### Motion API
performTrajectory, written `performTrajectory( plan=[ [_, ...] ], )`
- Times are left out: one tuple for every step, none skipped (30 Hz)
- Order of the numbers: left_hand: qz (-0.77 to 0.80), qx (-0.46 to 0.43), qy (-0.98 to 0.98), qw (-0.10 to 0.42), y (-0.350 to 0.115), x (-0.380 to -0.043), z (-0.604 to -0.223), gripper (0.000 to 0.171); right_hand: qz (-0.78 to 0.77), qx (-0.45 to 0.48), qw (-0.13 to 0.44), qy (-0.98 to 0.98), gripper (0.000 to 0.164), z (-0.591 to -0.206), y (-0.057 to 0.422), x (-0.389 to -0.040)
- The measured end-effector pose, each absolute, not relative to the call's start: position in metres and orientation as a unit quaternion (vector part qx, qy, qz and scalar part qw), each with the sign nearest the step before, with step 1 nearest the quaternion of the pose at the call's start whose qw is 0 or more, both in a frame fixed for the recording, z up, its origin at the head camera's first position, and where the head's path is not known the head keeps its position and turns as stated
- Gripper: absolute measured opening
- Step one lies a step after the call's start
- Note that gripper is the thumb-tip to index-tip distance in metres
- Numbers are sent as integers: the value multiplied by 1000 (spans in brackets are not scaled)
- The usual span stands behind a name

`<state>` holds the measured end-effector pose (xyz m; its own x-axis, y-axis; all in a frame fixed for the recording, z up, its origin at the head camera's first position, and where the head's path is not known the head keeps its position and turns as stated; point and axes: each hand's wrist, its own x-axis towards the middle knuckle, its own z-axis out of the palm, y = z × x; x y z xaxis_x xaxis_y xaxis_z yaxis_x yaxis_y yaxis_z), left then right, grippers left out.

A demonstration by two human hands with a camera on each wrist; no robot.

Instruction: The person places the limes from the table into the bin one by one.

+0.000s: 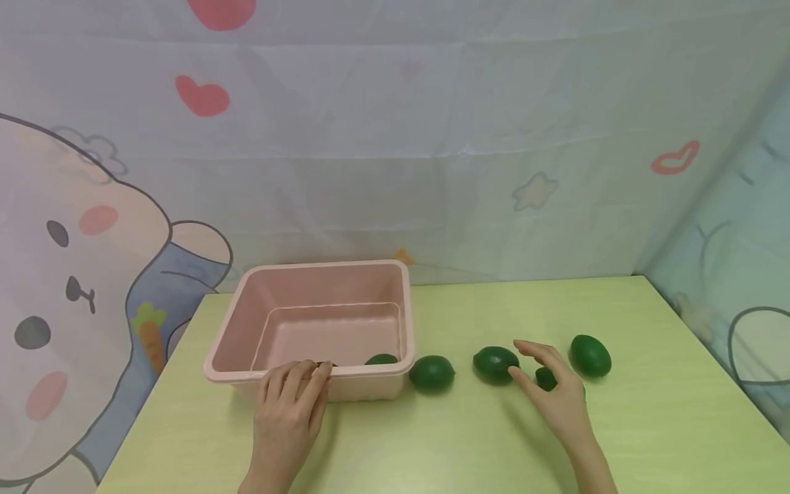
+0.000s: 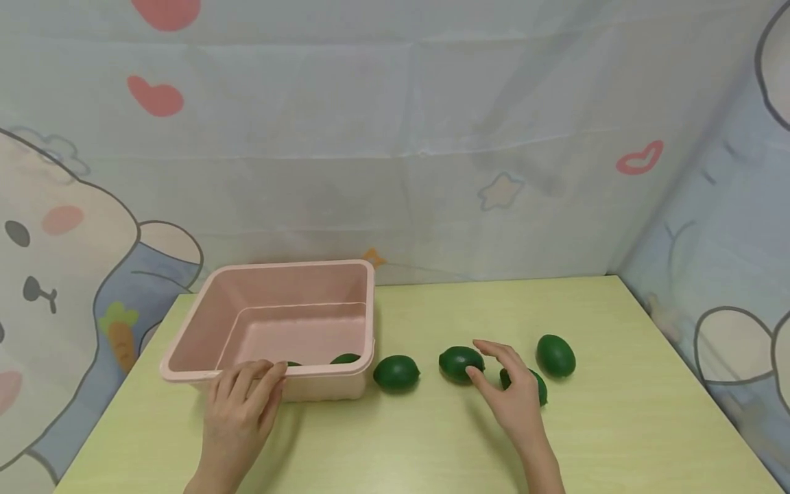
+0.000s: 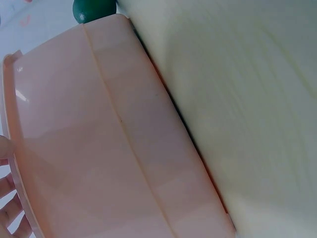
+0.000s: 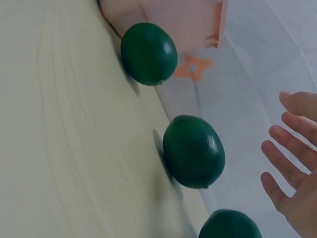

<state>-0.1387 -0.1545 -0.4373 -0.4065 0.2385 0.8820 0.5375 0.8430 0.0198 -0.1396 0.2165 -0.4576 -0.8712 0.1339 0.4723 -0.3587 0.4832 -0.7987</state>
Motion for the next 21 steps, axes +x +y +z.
performTrajectory(
  plan=[
    [-152, -235, -825, 492, -155, -139, -437, 29, 506, 65, 244, -825, 45, -458, 218, -139],
    [-152, -235, -825, 492, -155, -139, -437, 29, 506, 61, 242, -825, 44, -458, 220, -139],
    [-152, -235, -825, 492, -155, -139, -438, 29, 506, 55, 241, -826, 44, -457, 222, -138],
    [-152, -235, -824, 492, -155, -139, -438, 29, 504, 50, 242, -828, 44, -458, 224, -138],
    [-152, -235, -824, 492, -155, -139, -438, 29, 503, 45, 243, -828, 43, -458, 226, -138],
    [-151, -235, -824, 492, -155, -139, -438, 29, 500, 40, 244, -830, 43, -458, 228, -138],
    [-151, -236, -824, 492, -155, -139, -438, 29, 498, 36, 244, -831, 42, -459, 230, -138],
    [-151, -236, -824, 492, -155, -139, -438, 29, 495, 33, 244, -833, 42, -459, 232, -137],
    [-151, -237, -824, 492, -155, -139, -438, 29, 493, 28, 245, -835, 42, -460, 234, -137],
    [-151, -238, -823, 493, -155, -139, -439, 28, 490, 25, 245, -836, 42, -460, 235, -137],
    [-152, -238, -823, 493, -155, -139, -439, 28, 489, 21, 245, -837, 42, -460, 237, -137],
    [-152, -239, -823, 493, -155, -139, -438, 28, 487, 17, 245, -838, 42, -461, 238, -136],
    [-152, -239, -822, 494, -155, -139, -438, 28, 485, 14, 245, -840, 42, -461, 240, -136],
    [-152, -239, -822, 494, -155, -139, -438, 28, 483, 10, 244, -841, 42, -461, 242, -136],
    [-152, -239, -822, 494, -155, -139, -438, 28, 481, 6, 243, -842, 42, -461, 244, -135],
    [-153, -239, -822, 494, -155, -139, -438, 28, 480, 3, 241, -844, 42, -462, 246, -135],
    [-153, -238, -822, 494, -154, -139, -438, 28, 477, -2, 237, -846, 41, -462, 248, -135],
    [-153, -238, -823, 493, -154, -139, -438, 28, 477, -7, 231, -848, 41, -463, 251, -134],
    [-153, -237, -823, 493, -154, -139, -438, 29, 476, -12, 223, -851, 41, -463, 253, -134],
    [-153, -237, -824, 492, -154, -139, -437, 29, 474, -19, 213, -854, 41, -463, 255, -133],
    [-153, -237, -824, 491, -154, -138, -437, 29, 475, -24, 202, -856, 41, -463, 257, -132]
  ],
)
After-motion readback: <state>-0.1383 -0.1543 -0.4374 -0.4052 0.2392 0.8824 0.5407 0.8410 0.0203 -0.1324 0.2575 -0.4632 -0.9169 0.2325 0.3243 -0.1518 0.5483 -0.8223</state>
